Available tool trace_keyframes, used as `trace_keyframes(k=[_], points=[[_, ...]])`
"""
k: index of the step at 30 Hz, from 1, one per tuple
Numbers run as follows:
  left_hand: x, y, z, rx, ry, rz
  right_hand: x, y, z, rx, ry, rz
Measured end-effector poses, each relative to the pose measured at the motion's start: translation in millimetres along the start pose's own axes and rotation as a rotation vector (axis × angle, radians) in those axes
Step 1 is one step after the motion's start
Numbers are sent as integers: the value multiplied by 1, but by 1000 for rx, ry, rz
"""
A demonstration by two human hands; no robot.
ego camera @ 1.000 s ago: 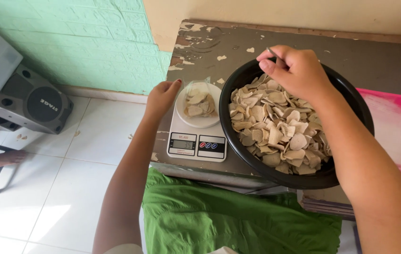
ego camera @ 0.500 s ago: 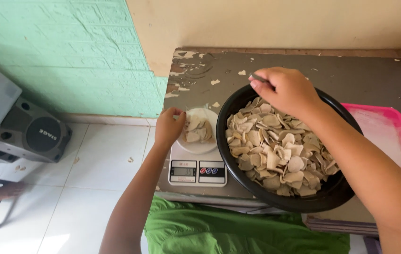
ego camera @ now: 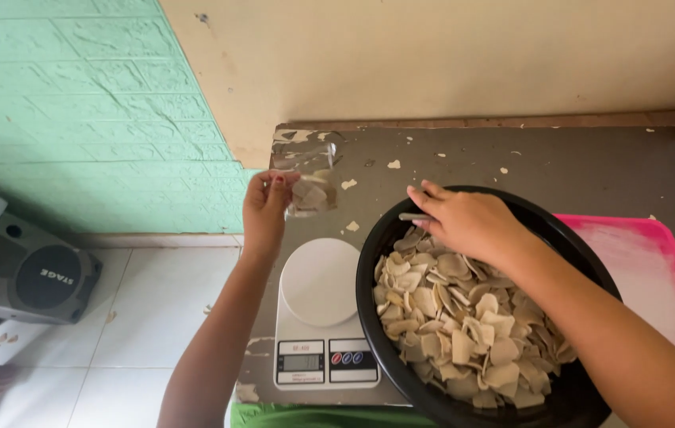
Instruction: The person uses a spoon to transfer thin, white food pieces from a large black bowl into a small clear plastic bag, occasionally checking the weight on a digital scale and then setting the filled bag aside.
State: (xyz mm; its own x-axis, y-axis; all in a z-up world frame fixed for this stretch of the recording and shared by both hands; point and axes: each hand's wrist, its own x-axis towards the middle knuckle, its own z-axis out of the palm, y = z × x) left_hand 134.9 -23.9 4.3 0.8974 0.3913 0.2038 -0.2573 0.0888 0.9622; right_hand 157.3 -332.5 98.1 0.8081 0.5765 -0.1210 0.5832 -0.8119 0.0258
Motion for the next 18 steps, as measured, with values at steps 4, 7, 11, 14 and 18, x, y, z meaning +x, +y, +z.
trace_keyframes(k=[4,7,11,14,18], points=[[65,-15,6,48,4,44,-2,-4,-2,-1,-42,24],[111,-27,14,34,7,88,0,0,1,-22,-41,0],[173,-60,20,62,51,38,-1,1,3,24,-32,9],[206,-84,27,4,92,30,0,4,10,-3,-17,4],[252,-121,29,-74,116,29,1,3,11,-24,-20,3]])
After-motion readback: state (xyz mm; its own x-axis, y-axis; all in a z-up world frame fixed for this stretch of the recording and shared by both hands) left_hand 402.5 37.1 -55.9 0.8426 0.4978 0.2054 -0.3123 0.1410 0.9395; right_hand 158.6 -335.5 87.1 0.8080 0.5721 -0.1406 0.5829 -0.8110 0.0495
